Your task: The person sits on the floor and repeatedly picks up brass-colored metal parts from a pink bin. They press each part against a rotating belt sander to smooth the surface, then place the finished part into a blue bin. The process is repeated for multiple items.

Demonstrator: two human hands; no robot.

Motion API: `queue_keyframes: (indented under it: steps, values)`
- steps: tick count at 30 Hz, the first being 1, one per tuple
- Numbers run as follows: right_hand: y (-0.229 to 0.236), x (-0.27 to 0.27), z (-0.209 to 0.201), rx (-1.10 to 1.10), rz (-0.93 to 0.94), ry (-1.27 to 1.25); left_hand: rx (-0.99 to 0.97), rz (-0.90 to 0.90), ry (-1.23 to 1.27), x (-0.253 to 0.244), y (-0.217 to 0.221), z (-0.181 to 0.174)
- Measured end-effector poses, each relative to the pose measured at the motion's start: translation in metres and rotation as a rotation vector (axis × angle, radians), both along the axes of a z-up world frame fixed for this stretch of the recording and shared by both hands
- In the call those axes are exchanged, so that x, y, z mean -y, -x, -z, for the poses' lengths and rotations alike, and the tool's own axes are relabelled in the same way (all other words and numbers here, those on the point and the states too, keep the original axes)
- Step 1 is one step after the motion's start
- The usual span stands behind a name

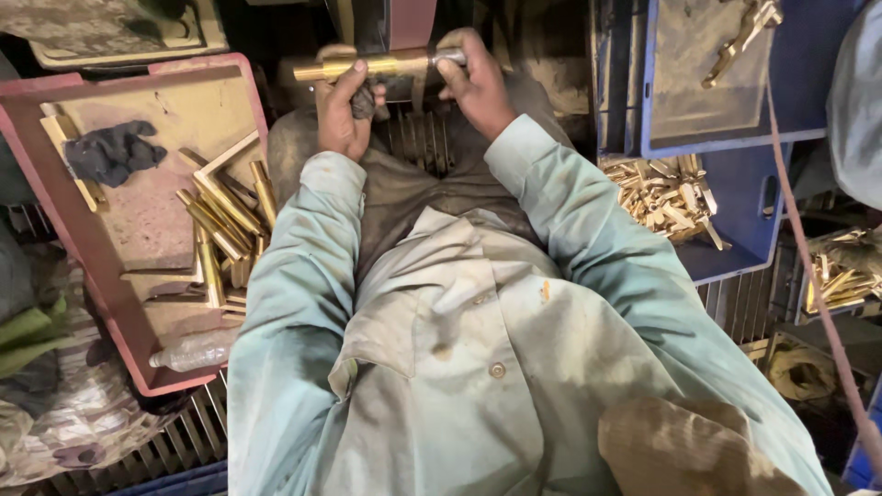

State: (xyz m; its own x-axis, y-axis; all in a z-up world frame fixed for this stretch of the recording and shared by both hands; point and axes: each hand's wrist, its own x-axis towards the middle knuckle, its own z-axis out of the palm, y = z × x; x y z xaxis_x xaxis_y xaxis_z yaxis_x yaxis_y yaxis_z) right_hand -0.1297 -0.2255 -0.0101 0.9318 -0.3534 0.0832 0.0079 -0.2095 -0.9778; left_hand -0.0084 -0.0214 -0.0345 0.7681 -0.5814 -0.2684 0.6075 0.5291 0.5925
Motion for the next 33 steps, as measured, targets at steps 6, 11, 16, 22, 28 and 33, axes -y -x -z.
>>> queue_keyframes:
  steps: [6,11,16,22,28,33]
  values:
    - [-0.001,-0.007,-0.021,0.069,0.062,0.309,0.05,0.004,0.074,0.005,-0.002,0.0]
    - [-0.012,0.005,0.014,-0.115,0.044,-0.057,-0.034,-0.06,0.002,0.01,0.0,0.018]
    - [-0.017,0.016,0.024,-0.205,0.028,-0.155,-0.056,-0.048,-0.128,0.01,0.001,0.016]
    - [-0.025,0.018,0.023,-0.363,0.114,-0.256,-0.091,-0.071,-0.192,0.017,0.0,0.021]
    - [-0.033,0.022,0.027,-0.533,0.181,-0.324,-0.151,-0.08,-0.306,0.024,-0.003,0.023]
    - [-0.043,0.035,0.058,-0.604,0.238,-0.41,-0.233,-0.088,-0.414,0.034,-0.011,0.034]
